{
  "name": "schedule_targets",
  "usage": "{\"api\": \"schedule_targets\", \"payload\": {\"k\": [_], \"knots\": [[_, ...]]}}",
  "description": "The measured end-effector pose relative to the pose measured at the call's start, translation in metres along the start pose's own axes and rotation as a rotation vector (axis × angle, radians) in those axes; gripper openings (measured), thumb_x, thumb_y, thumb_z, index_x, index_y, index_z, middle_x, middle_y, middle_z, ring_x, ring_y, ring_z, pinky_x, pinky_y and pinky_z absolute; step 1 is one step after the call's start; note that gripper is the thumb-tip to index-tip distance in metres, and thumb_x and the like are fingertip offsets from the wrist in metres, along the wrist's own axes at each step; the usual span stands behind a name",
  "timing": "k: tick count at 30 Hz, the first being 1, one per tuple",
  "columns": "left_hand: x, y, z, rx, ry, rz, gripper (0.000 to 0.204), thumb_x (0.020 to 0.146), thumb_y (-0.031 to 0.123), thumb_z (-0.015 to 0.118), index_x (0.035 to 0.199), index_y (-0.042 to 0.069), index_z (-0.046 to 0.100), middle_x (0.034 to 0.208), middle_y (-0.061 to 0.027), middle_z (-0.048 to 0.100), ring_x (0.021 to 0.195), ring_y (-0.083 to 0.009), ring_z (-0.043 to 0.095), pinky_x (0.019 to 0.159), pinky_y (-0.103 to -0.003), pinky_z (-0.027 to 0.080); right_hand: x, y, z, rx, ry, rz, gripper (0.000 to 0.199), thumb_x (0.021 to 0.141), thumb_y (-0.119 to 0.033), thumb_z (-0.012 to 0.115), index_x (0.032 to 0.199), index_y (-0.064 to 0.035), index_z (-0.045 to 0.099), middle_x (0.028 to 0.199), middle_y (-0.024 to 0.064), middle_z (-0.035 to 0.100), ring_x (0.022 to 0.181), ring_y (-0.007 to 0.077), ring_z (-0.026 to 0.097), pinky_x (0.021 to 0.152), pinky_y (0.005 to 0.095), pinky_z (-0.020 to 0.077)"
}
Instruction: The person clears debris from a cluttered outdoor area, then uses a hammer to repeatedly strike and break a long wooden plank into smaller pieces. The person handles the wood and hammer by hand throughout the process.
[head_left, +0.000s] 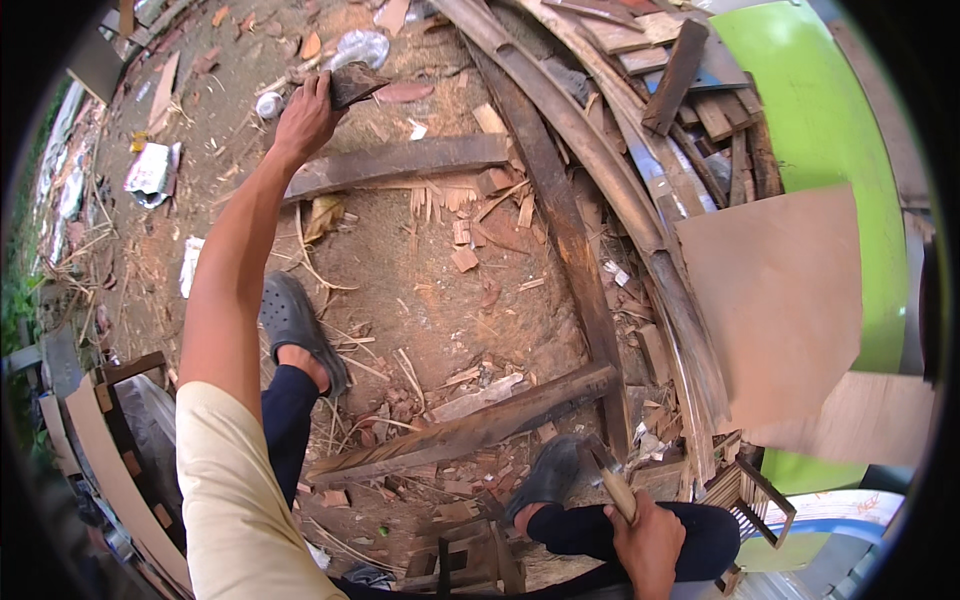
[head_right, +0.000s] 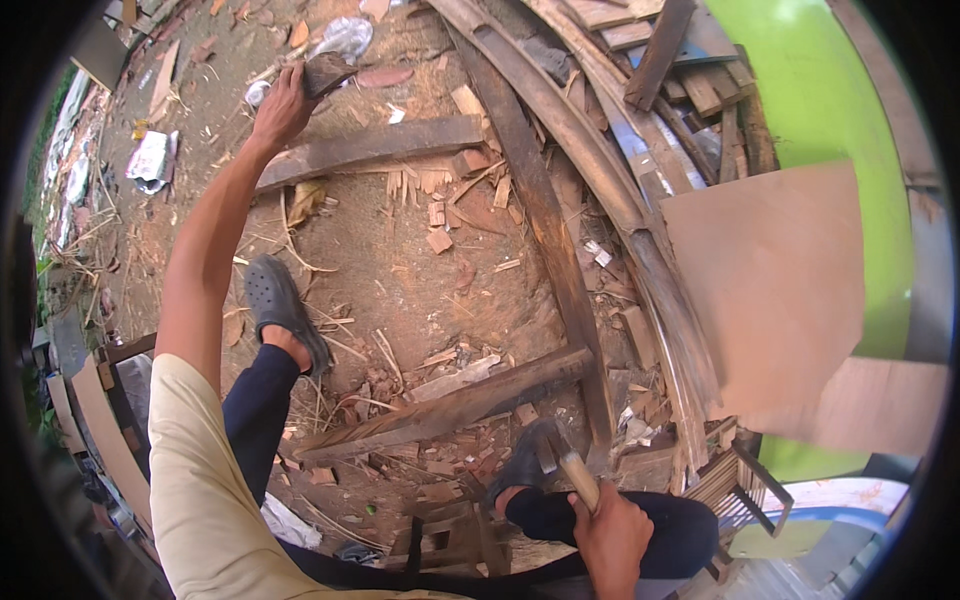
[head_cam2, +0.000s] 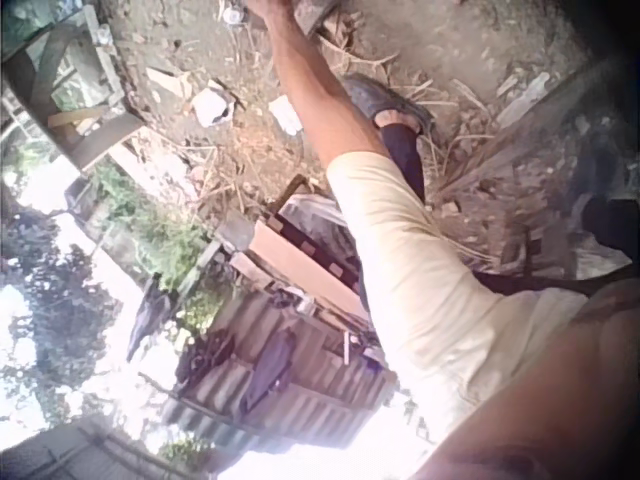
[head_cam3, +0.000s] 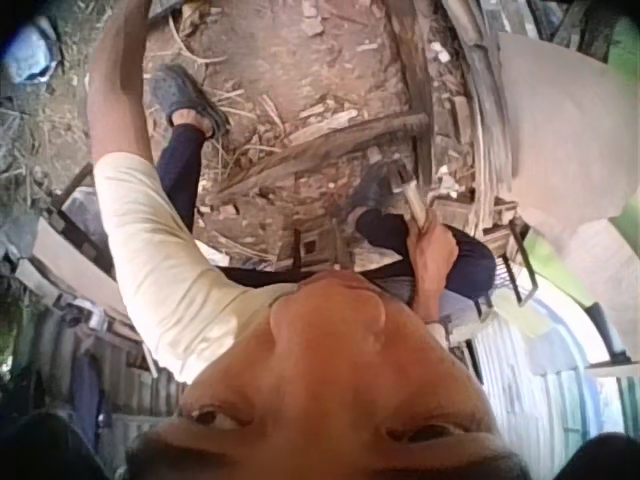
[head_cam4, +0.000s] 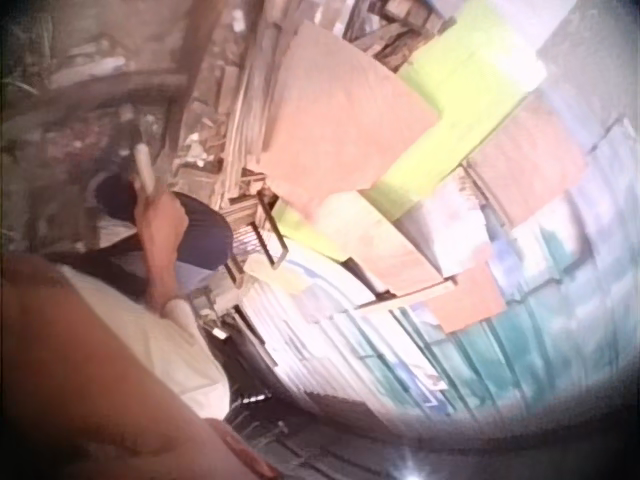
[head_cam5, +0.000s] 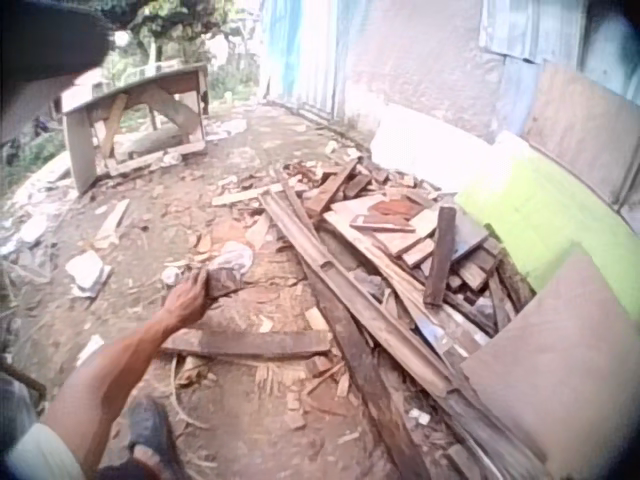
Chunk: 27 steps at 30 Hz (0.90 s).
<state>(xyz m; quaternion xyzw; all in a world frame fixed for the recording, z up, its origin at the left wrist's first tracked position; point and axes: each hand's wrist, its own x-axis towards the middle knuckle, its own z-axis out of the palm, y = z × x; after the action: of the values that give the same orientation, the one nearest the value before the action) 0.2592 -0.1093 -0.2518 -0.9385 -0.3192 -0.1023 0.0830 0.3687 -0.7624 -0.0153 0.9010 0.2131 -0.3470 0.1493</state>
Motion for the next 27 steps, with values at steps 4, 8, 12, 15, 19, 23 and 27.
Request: {"api": "schedule_targets", "payload": {"k": [4, 8, 12, 15, 19, 23, 27], "knots": [[-0.015, -0.002, -0.100, -0.302, 0.144, 0.024, 0.083, 0.093, 0.037, 0.066, 0.147, -0.006, 0.022, 0.133, -0.0313, 0.045, 0.117, -0.0460, 0.053, 0.099, -0.048, 0.046, -0.027, 0.011, 0.006, 0.071, 0.117, -0.112, 0.039, 0.082, -0.039, 0.075, 0.083, -0.0031, 0.061, 0.069, 0.0222, 0.065, 0.071, 0.0443, 0.065, 0.066, 0.0531, 0.0494], [-0.043, 0.072, -0.197, -0.794, 0.283, -0.103, 0.077, 0.095, 0.045, 0.063, 0.145, -0.005, 0.033, 0.131, -0.0298, 0.050, 0.120, -0.0415, 0.054, 0.101, -0.045, 0.044, -0.056, 0.028, 0.012, 0.147, 0.213, -0.174, 0.037, 0.083, -0.040, 0.074, 0.087, -0.0046, 0.063, 0.075, 0.0233, 0.067, 0.078, 0.0445, 0.066, 0.070, 0.0532, 0.0498], [-0.118, 0.139, -0.227, -0.988, 0.393, -0.401, 0.075, 0.098, 0.054, 0.054, 0.139, -0.008, 0.042, 0.126, -0.0240, 0.058, 0.115, -0.0314, 0.057, 0.102, -0.039, 0.042, -0.056, 0.056, 0.032, 0.239, 0.267, -0.260, 0.037, 0.083, -0.040, 0.074, 0.093, -0.0054, 0.066, 0.083, 0.0220, 0.069, 0.085, 0.0427, 0.067, 0.073, 0.0528, 0.0513], [-0.208, 0.206, -0.249, -1.278, 0.221, -0.692, 0.070, 0.100, 0.054, 0.050, 0.132, -0.008, 0.048, 0.125, -0.0229, 0.059, 0.116, -0.0295, 0.055, 0.103, -0.039, 0.039, -0.048, 0.068, 0.043, 0.321, 0.237, -0.256, 0.040, 0.083, -0.042, 0.074, 0.095, -0.0040, 0.067, 0.090, 0.0212, 0.070, 0.090, 0.0416, 0.068, 0.076, 0.0533, 0.0519], [-0.296, 0.277, -0.216, -1.358, 0.060, -1.013, 0.082, 0.093, 0.058, 0.059, 0.136, -0.010, 0.040, 0.134, -0.0253, 0.053, 0.122, -0.0320, 0.052, 0.107, -0.039, 0.036, -0.012, 0.093, 0.061, 0.569, 0.240, -0.241, 0.054, 0.082, -0.047, 0.073, 0.099, 0.0043, 0.069, 0.092, 0.0282, 0.069, 0.091, 0.0425, 0.068, 0.082, 0.0498, 0.0519], [-0.349, 0.343, -0.199, -1.109, -0.166, -1.035, 0.113, 0.081, 0.072, 0.062, 0.139, -0.020, 0.031, 0.141, -0.0342, 0.046, 0.132, -0.0397, 0.047, 0.111, -0.041, 0.035, -0.007, 0.121, 0.072, 0.653, 0.237, -0.147, 0.055, 0.084, -0.046, 0.070, 0.074, 0.0088, 0.069, 0.067, 0.0238, 0.067, 0.067, 0.0375, 0.070, 0.069, 0.0448, 0.0544], [-0.363, 0.378, -0.198, -1.039, -0.392, -1.035, 0.126, 0.078, 0.073, 0.064, 0.145, -0.021, 0.013, 0.144, -0.0365, 0.041, 0.135, -0.0428, 0.044, 0.112, -0.041, 0.034, 0.004, 0.143, 0.102, 0.701, 0.198, -0.118, 0.055, 0.084, -0.044, 0.070, 0.064, 0.0074, 0.067, 0.056, 0.0179, 0.064, 0.053, 0.0315, 0.067, 0.061, 0.0414, 0.0540]]}}
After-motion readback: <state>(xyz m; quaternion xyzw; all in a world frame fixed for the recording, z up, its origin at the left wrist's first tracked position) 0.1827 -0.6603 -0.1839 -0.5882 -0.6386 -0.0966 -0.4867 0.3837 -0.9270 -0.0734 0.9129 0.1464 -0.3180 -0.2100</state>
